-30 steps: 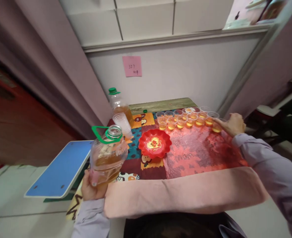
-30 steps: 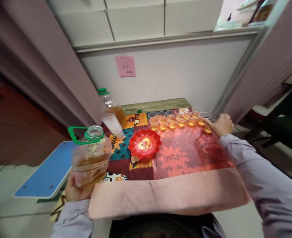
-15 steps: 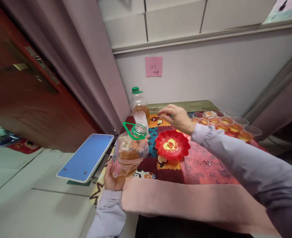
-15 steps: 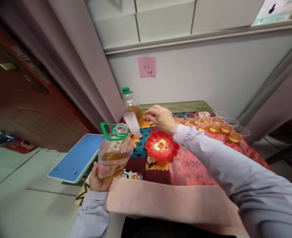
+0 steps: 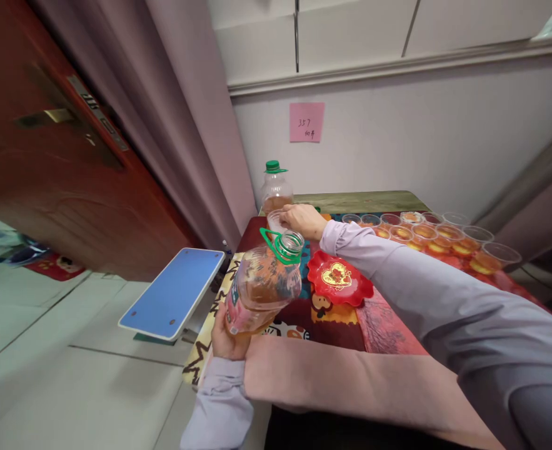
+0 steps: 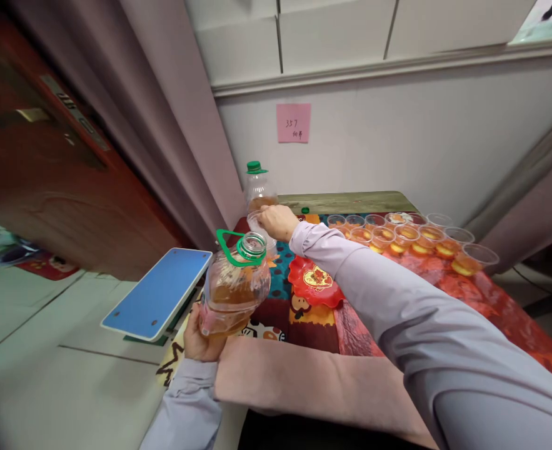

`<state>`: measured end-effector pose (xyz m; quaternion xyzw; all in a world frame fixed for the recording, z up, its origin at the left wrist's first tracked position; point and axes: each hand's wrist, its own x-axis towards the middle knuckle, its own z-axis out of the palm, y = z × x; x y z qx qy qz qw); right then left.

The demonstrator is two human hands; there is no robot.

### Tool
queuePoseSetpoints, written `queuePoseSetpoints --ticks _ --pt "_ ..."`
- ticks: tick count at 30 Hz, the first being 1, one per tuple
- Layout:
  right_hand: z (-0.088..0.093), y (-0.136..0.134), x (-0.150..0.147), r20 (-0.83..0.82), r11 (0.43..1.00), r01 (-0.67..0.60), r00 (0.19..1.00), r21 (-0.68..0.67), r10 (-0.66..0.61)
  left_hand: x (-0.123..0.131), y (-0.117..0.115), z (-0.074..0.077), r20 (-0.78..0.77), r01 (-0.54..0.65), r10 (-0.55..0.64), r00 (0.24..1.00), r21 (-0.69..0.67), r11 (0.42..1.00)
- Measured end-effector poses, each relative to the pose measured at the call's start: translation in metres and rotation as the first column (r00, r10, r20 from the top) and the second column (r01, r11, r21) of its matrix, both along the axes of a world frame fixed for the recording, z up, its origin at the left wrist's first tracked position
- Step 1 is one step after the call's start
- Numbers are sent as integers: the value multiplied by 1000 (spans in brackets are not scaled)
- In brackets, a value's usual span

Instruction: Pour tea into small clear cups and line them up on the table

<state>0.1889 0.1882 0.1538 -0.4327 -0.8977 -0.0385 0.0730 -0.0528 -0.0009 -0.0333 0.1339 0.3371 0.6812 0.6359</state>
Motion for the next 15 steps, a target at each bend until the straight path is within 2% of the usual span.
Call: queuePoseSetpoints --ticks 9,15 --pt "-3 -2 7 -85 997 70 994 38 -66 -4 0 -2 14 1 0 1000 -24 1000" --pt "-2 2 8 -177 994 80 982 73 -66 -6 0 -7 21 27 -28 999 48 998"
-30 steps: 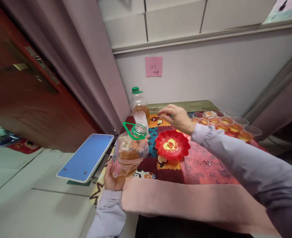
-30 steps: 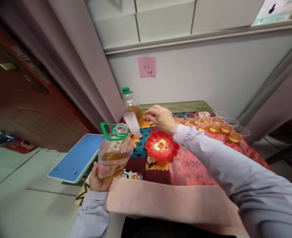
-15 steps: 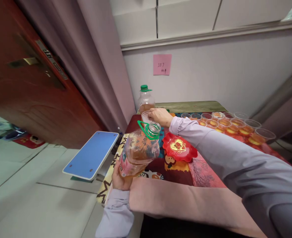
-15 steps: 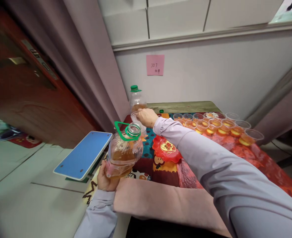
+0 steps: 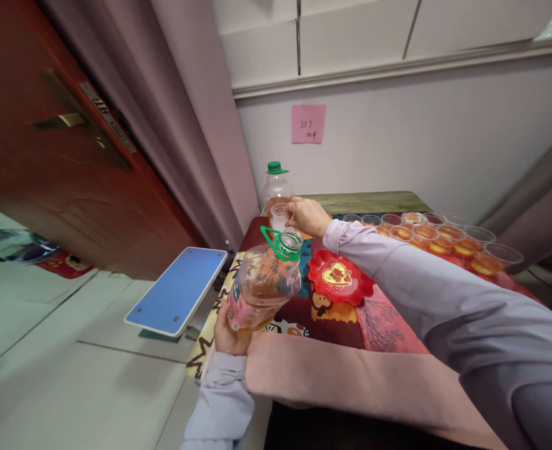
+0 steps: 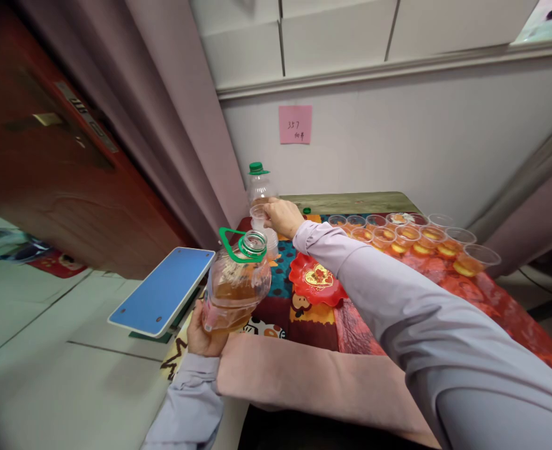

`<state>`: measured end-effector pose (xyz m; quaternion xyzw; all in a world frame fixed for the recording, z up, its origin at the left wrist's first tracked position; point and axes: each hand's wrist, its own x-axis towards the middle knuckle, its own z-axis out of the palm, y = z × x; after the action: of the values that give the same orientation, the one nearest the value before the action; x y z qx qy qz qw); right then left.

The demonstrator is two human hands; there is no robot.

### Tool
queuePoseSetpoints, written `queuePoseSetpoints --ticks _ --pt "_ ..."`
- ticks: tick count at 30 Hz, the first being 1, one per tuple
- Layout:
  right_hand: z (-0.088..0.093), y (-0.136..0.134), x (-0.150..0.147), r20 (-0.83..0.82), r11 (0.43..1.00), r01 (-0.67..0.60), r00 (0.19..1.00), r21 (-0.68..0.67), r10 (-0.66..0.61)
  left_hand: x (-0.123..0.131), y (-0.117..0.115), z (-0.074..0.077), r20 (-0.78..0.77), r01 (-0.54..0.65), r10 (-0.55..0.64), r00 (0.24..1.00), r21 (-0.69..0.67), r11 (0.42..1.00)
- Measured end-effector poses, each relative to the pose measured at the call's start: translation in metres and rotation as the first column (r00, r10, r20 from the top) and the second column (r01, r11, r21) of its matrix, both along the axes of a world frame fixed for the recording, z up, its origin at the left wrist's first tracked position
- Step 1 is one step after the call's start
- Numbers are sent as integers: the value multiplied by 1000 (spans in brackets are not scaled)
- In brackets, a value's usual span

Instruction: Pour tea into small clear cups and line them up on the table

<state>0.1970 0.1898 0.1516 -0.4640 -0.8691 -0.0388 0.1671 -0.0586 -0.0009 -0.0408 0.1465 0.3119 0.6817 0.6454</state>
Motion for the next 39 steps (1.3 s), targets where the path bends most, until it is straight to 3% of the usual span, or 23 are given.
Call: queuePoseSetpoints --ticks 5,9,12,15,18,20,23,30,34,39 --pt "16 1 13 -269 997 2 963 76 19 -2 1 -2 -28 -14 14 1000 6 1000" --pt "21 -23 59 -400 980 -32 910 195 109 0 4 -1 -33 -57 57 998 -21 998" --pt "-9 -56 106 -339 982 -63 933 177 121 2 4 3 -39 -46 45 998 -18 999" --pt "-63 -87 141 -276 994 -81 956 66 97 3 4 5 -74 -72 67 995 -61 996" --pt "-109 -104 157 -251 999 -31 968 -19 25 2 5 7 -83 -102 94 992 -86 991" --pt "-127 -107 159 -253 1000 7 967 -30 -15 1 6 7 -75 -101 95 993 -83 991" --pt "-135 -104 157 -261 999 7 965 -36 -16 2 7 8 -56 -98 93 994 -81 992" --pt "-136 -110 158 -248 998 -55 968 -31 46 5 6 12 -58 -117 113 992 -79 990" --pt "-144 -121 163 -289 998 57 955 -26 -62 3 5 13 -14 -75 74 997 -102 992" --pt "-169 -114 158 -414 978 178 886 -113 -209 6 6 15 -28 -90 88 996 -94 992"
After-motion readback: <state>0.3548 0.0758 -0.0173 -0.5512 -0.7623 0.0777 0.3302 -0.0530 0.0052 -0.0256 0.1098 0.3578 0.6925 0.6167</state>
